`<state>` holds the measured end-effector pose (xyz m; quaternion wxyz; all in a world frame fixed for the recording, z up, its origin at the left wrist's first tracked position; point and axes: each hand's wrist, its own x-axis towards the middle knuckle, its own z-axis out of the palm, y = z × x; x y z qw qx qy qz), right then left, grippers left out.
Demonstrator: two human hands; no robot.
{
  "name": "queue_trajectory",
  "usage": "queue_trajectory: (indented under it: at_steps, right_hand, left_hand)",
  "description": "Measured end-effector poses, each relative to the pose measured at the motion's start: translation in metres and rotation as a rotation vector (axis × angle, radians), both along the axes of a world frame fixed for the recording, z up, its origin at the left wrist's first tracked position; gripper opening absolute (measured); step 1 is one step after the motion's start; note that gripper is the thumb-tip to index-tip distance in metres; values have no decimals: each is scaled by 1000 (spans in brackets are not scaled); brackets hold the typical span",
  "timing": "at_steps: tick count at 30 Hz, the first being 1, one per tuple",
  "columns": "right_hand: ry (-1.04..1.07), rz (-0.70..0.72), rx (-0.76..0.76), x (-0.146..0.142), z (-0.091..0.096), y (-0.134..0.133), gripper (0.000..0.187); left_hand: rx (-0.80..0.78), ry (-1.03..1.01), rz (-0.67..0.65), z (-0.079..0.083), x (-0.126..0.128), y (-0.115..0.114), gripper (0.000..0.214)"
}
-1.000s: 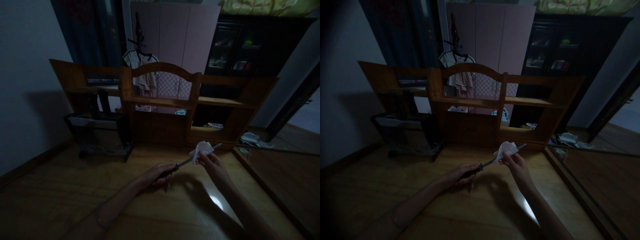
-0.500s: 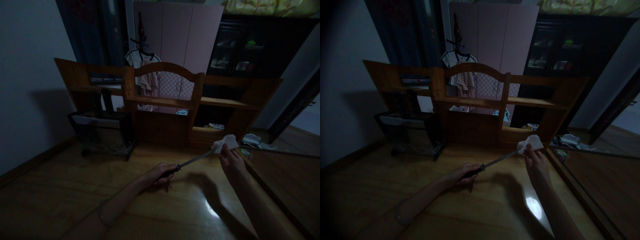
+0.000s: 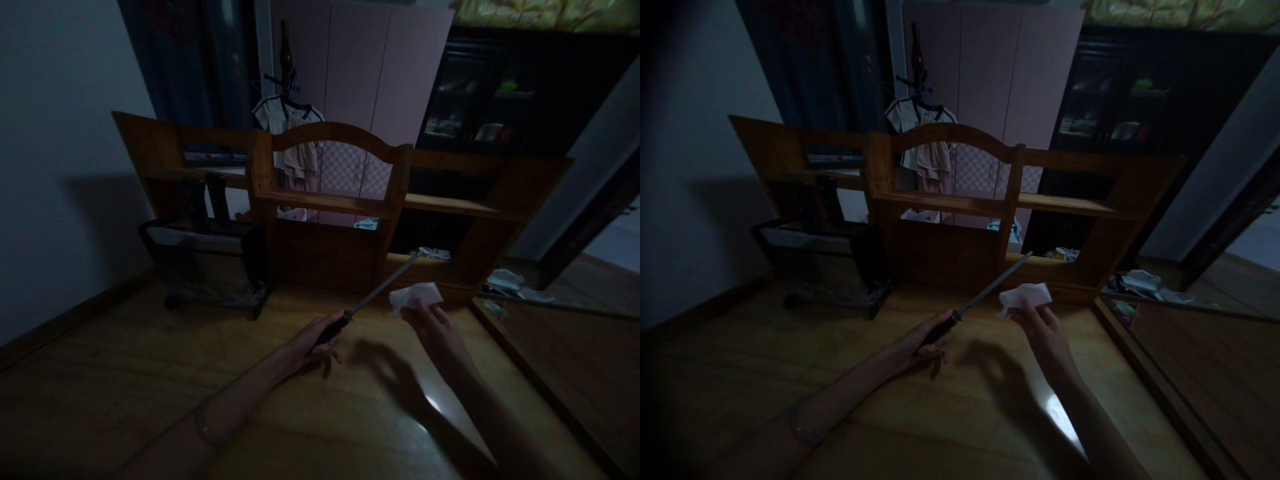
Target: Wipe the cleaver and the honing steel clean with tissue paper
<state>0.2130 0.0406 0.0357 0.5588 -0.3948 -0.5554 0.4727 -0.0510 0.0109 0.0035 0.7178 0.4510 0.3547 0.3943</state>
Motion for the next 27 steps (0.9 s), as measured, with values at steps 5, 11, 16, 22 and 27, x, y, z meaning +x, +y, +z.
queue_trajectory:
  at_steps: [5, 11, 16, 22, 27]
  right_hand:
    - [79, 274, -125, -42, -16, -22, 29]
    - [175, 307, -183, -46, -21, -27, 24]
    - [202, 213, -208, -41, -22, -18, 27]
    - [168, 53, -117, -18, -11, -2, 24]
    - [-101, -194, 106, 7, 0, 10, 25]
  left_hand:
    - [106, 188, -56, 1, 3, -1, 56]
    - [126, 290, -123, 0, 6, -3, 53]
    - [105, 261, -131, 1, 6, -2, 54]
    - [111, 240, -120, 2, 6, -3, 54]
    - [110, 251, -101, 1, 7, -3, 53]
